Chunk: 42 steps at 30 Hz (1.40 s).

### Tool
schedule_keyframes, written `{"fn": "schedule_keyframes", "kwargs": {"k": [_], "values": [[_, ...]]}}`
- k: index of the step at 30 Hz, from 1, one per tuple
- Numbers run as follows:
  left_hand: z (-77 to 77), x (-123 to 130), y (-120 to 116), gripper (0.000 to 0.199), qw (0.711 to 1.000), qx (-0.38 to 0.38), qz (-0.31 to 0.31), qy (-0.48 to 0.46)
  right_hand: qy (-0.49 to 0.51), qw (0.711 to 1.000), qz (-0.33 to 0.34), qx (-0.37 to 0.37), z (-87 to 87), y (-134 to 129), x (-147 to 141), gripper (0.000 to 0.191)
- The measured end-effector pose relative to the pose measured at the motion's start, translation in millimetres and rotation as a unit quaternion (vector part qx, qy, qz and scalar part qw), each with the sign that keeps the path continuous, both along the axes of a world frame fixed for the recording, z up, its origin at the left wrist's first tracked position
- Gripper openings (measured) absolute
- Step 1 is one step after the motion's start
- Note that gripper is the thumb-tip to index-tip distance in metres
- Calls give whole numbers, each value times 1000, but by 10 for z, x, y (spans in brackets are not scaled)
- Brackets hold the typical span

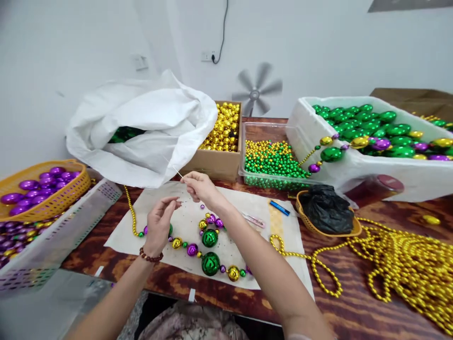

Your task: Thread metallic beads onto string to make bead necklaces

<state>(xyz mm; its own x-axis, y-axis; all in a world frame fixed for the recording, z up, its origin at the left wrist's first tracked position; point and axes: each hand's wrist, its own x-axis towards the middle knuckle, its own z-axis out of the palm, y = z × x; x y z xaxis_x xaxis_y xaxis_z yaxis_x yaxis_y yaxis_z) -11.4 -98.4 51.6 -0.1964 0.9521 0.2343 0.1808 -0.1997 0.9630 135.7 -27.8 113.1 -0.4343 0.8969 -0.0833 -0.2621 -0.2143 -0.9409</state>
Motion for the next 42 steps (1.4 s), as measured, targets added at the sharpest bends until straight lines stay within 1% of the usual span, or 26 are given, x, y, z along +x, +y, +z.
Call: {"fn": "schedule_keyframes", "kwargs": {"k": [2,4,8,12,14,16,19,22,24,26,29,31,33,35,36,38,39,40,42], "values": [[50,14,-10,25,1000,7,-6,-9,-12,1000,-5,0,-80,-28,-52,11],[41,20,-27,25,1000,5,-16,-14,-31,999,-14,-2,-165,-48,-112,15],[-101,-26,-47,24,1000,-7,-19,-22,-63,997,-28,-16,-338,-68,-224,16],[-260,-107,-63,23,1000,-10,4,-11,-73,996,-32,-38,-480,-76,-292,15],[-309,-131,-73,22,999,14,30,30,-75,995,-35,-52,-542,-77,-311,16],[-338,-133,-77,20,991,63,57,104,-72,994,-46,-69,-605,-79,-324,18],[-362,-90,-52,16,962,130,69,228,-63,992,-68,-85,-702,-84,-339,21],[-389,-11,12,18,935,139,77,318,-54,990,-95,-87,-779,-92,-351,23],[-405,42,65,17,923,133,87,349,-48,988,-116,-87,-808,-100,-355,24],[-408,82,118,13,920,131,91,358,-44,986,-134,-87,-820,-108,-355,25],[-378,100,184,10,925,116,81,351,-40,983,-153,-90,-822,-123,-351,27],[-346,88,218,11,930,107,62,345,-38,982,-157,-95,-817,-131,-351,27],[-323,68,247,11,939,103,38,325,-37,982,-156,-100,-804,-136,-353,26],[-316,46,271,10,961,99,21,258,-39,982,-150,-107,-782,-138,-352,26],[-317,35,283,9,975,92,16,200,-41,982,-146,-110,-768,-138,-348,25],[-322,10,306,5,997,64,2,38,-49,982,-138,-117,-738,-137,-330,24],[-321,-6,317,6,997,47,-8,-52,-53,982,-137,-120,-724,-138,-317,22],[-317,-26,327,11,990,31,-18,-137,-57,982,-138,-120,-709,-139,-301,20],[-300,-76,340,19,963,7,-35,-267,-60,981,-146,-114,-678,-143,-266,16]]}}
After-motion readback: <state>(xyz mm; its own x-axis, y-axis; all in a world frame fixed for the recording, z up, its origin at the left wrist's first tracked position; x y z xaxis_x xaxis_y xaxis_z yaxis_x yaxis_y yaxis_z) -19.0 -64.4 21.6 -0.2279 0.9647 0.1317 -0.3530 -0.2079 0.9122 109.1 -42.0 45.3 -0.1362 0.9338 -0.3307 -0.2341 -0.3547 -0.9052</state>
